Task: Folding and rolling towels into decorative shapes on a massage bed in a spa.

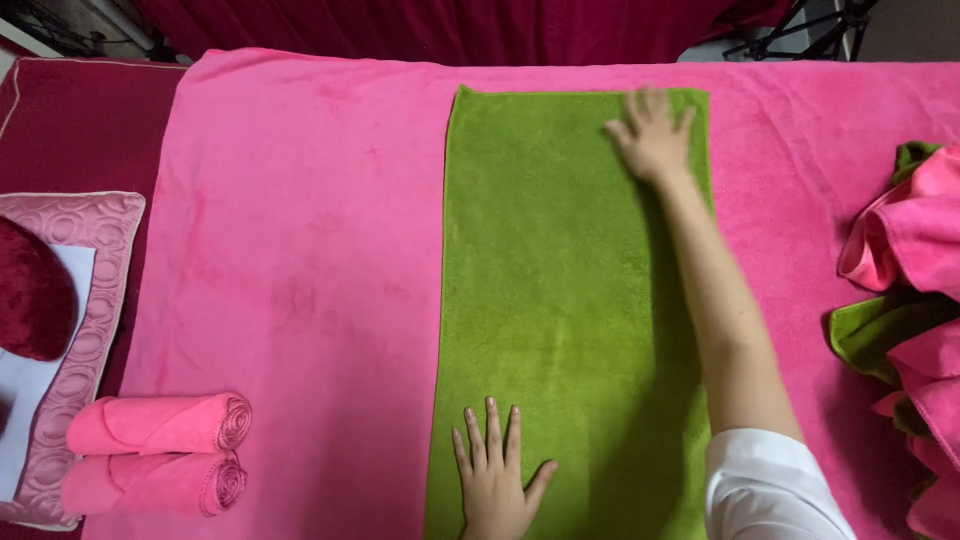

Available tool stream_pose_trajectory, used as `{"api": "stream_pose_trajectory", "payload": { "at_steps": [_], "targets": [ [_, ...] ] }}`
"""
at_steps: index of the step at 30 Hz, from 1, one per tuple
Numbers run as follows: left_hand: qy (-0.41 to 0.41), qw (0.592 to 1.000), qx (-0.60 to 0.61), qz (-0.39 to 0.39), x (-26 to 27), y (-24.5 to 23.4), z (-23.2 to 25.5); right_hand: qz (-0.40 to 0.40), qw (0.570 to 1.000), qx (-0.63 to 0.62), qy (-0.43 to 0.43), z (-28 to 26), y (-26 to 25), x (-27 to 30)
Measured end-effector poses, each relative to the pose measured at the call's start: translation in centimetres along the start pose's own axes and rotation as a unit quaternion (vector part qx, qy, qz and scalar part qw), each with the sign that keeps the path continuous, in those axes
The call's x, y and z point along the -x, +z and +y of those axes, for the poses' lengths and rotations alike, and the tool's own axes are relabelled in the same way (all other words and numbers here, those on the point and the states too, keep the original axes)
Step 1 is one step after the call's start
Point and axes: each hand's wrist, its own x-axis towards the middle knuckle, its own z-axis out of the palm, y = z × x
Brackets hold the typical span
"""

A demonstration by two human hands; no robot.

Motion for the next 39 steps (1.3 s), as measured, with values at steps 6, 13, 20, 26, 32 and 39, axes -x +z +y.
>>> {"api": "stream_pose_trajectory", "payload": {
  "at_steps": [6,13,20,26,32,39],
  "targets": [
    [0.004,1.0,-0.001,-0.012,0.1,0.5,0.0,0.076,0.99,-0.052,0.102,7.3,-0.3,-0.6],
    [0.006,0.999,-0.029,-0.027,0.7,2.1,-0.4,-0.002,1.0,-0.002,-0.009,4.3,1.5,10.4],
    [-0.085,0.987,0.054,-0.129,1.6,0.6,-4.9,0.128,0.981,0.03,0.146,15.4,5.8,17.6],
    [-0.002,0.969,0.229,-0.094,-8.2,-2.4,2.9,0.045,0.996,0.021,-0.074,-4.3,10.8,36.1],
    [0.006,0.985,0.14,-0.097,-6.7,-0.2,2.6,0.084,0.996,-0.013,-0.006,-1.9,10.7,41.9],
    [-0.116,0.987,0.098,-0.054,1.8,1.0,-7.5,0.132,0.988,-0.007,0.083,6.5,11.3,47.9]
  ]
}}
